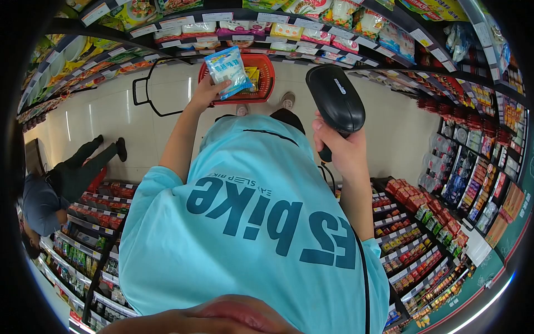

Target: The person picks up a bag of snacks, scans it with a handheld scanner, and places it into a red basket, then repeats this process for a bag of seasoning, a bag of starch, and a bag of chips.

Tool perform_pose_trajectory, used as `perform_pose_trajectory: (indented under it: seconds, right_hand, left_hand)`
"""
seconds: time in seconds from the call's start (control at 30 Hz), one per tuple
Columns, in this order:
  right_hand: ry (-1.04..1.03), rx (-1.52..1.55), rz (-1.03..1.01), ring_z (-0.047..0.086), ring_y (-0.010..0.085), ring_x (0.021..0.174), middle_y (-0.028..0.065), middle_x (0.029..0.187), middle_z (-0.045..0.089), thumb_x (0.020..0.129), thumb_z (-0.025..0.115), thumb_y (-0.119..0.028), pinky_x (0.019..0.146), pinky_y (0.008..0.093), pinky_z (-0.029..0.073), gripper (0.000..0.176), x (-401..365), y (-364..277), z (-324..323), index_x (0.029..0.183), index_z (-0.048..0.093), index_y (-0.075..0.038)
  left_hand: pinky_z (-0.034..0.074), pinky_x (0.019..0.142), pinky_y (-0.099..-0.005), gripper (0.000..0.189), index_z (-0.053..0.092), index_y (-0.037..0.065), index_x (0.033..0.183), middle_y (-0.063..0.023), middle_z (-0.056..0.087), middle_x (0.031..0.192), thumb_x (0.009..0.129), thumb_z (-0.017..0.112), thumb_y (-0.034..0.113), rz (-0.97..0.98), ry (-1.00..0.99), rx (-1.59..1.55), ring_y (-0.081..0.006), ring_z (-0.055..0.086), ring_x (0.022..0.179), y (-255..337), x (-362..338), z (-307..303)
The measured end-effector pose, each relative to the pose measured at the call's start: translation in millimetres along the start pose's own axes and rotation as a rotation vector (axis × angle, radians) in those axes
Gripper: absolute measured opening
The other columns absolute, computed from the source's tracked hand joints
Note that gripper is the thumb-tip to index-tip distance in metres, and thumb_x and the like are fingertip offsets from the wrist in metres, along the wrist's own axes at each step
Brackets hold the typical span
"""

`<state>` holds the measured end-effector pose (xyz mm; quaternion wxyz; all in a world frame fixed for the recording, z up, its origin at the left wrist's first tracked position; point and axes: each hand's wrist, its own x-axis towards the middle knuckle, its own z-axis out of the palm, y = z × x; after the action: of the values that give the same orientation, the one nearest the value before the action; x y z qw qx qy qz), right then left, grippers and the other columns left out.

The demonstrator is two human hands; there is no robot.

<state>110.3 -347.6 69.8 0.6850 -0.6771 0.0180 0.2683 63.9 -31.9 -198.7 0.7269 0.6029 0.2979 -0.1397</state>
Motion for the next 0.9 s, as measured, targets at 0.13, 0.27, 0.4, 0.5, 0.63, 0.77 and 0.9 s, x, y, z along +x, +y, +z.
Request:
perform_pose_trajectory:
  seconds: [0.13, 0.27, 0.4, 0.5, 0.63, 0.77, 0.9]
  right_hand:
    - [0.045, -0.086, 0.015, 0.054, 0.0127, 0.053, 0.0042, 0.070, 0.057, 0.086, 0.065, -0.005, 0.052, 0.0267, 0.041, 0.021, 0, -4, 2, 0.106, 0.059, 0.000]
    - [0.058, -0.075, 0.046, 0.054, 0.0124, 0.053, 0.0041, 0.070, 0.057, 0.086, 0.065, -0.005, 0.053, 0.0265, 0.042, 0.021, 2, -3, -9, 0.106, 0.059, 0.000]
    - [0.080, -0.071, 0.071, 0.055, 0.0122, 0.054, 0.0035, 0.071, 0.058, 0.087, 0.065, -0.005, 0.054, 0.0268, 0.043, 0.022, 6, 1, -20, 0.107, 0.059, 0.000]
    - [0.090, -0.033, 0.063, 0.055, 0.0125, 0.055, 0.0034, 0.073, 0.058, 0.087, 0.065, -0.005, 0.054, 0.0274, 0.043, 0.021, 9, -1, -32, 0.107, 0.060, 0.001]
    - [0.118, 0.004, 0.073, 0.056, 0.0127, 0.054, 0.0033, 0.075, 0.060, 0.086, 0.066, -0.005, 0.053, 0.0276, 0.043, 0.019, 11, 0, -54, 0.104, 0.062, 0.000]
    - [0.149, 0.029, 0.067, 0.056, 0.0126, 0.054, 0.0028, 0.075, 0.060, 0.086, 0.067, -0.005, 0.053, 0.0278, 0.043, 0.019, 15, 5, -86, 0.104, 0.062, 0.000]
    - [0.111, 0.074, 0.078, 0.055, 0.0121, 0.054, 0.0029, 0.076, 0.060, 0.086, 0.067, -0.004, 0.053, 0.0278, 0.043, 0.019, 23, 5, -124, 0.103, 0.062, 0.000]
  left_hand:
    - [0.053, 0.091, -0.0395, 0.073, 0.046, -0.007, 0.130, -0.0213, 0.067, 0.114, 0.084, 0.073, 0.043, -0.090, 0.256, 0.734, -0.0337, 0.067, 0.104, -106, 61, -36]
    - [0.049, 0.095, -0.0411, 0.083, 0.040, -0.009, 0.138, -0.0280, 0.064, 0.120, 0.083, 0.068, 0.048, -0.130, 0.074, 0.631, -0.0397, 0.063, 0.112, -137, 57, -42]
    - [0.047, 0.097, -0.0412, 0.080, 0.039, -0.008, 0.142, -0.0287, 0.063, 0.121, 0.084, 0.066, 0.040, -0.199, -0.046, 0.639, -0.0385, 0.061, 0.115, -159, 52, -45]
    - [0.048, 0.096, -0.0415, 0.069, 0.047, -0.005, 0.136, -0.0268, 0.065, 0.114, 0.084, 0.064, 0.036, -0.214, -0.021, 0.669, -0.0375, 0.063, 0.111, -173, 59, -36]
    - [0.049, 0.090, -0.0404, 0.062, 0.051, -0.004, 0.132, -0.0230, 0.068, 0.103, 0.085, 0.063, 0.034, -0.184, -0.159, 0.703, -0.0324, 0.065, 0.103, -131, 56, -9]
    - [0.051, 0.064, -0.0322, 0.055, 0.052, -0.001, 0.132, -0.0086, 0.065, 0.096, 0.090, 0.062, 0.032, -0.191, -0.264, 0.687, -0.0171, 0.062, 0.082, -89, 70, 21]
    - [0.051, 0.079, -0.0338, 0.052, 0.057, -0.002, 0.130, -0.0131, 0.067, 0.095, 0.088, 0.061, 0.029, -0.006, -0.142, 0.665, -0.0212, 0.063, 0.087, -49, 72, 56]
